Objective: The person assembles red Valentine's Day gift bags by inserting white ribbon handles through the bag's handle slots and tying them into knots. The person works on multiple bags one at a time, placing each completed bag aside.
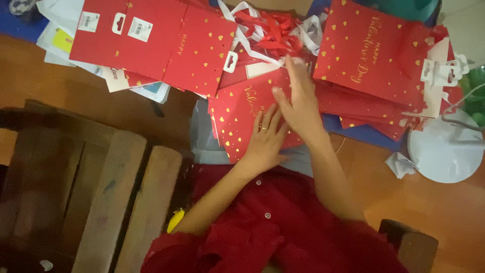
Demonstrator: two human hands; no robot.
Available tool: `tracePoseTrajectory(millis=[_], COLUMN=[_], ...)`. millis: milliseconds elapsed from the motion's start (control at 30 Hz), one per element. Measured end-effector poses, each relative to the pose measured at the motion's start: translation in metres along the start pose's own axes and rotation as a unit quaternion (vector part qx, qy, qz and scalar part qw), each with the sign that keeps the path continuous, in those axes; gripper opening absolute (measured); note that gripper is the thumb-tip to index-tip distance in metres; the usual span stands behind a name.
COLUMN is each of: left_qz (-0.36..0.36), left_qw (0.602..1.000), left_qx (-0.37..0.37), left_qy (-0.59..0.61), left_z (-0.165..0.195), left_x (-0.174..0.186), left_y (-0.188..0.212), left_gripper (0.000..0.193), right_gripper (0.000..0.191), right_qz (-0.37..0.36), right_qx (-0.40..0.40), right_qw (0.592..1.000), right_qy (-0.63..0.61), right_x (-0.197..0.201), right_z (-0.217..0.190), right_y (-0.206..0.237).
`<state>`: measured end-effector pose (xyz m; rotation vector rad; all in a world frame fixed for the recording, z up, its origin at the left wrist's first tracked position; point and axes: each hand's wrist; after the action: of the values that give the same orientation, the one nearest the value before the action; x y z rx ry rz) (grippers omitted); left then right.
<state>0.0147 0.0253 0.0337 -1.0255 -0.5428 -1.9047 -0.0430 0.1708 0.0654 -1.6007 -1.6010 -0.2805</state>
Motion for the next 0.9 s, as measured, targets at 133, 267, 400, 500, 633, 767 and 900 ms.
tracePoseTrajectory(millis=[133,267,400,500,633,767,900], left_qz=[0.057,0.026,-0.008,0.024,0.008,-0.022,-0.028], left_qw=[0.997,0.998,0.999,0.998,0.998,0.996,0.994], left_qx=[-0.029,-0.044,-0.051,-0.053,-0.047,-0.042,-0.027], left_qy=[-0.051,-0.025,-0.012,0.010,0.028,0.073,0.105], left_z=[-0.007,-0.024,-0.029,-0.029,-0.032,-0.035,-0.040], left_x=[0.006,0.024,0.031,0.031,0.033,0.044,0.056], left_y=[0.000,0.009,0.012,0.015,0.017,0.019,0.022], left_gripper=[0.090,0.089,0.084,0.078,0.080,0.082,0.079], right_gripper=[0.076,0.082,0.072,0.055,0.030,0.042,0.036], right_qz=[0.034,0.007,-0.043,-0.003,0.030,-0.017,-0.026], right_qx=[0.029,-0.021,-0.050,0.097,0.044,-0.048,0.008], right_qw=[0.999,0.998,0.997,0.994,0.998,0.993,0.997], right_qy=[-0.014,-0.055,-0.027,0.050,0.045,-0.104,-0.067], right_x=[-0.002,-0.003,-0.009,-0.006,0.017,0.041,0.054], right_z=[0.001,0.005,0.017,0.022,0.027,0.015,0.000], right_y=[-0.027,-0.045,-0.082,-0.111,-0.144,-0.127,-0.066])
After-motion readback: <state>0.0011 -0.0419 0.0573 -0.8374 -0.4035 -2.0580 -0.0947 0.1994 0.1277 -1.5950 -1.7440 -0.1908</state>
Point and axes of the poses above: each hand's wrist, its own y-axis away from the middle knuckle, its own x-axis out of the back of the hand, z = x × y, and after that the axes turned 5 degrees about x, right-handed
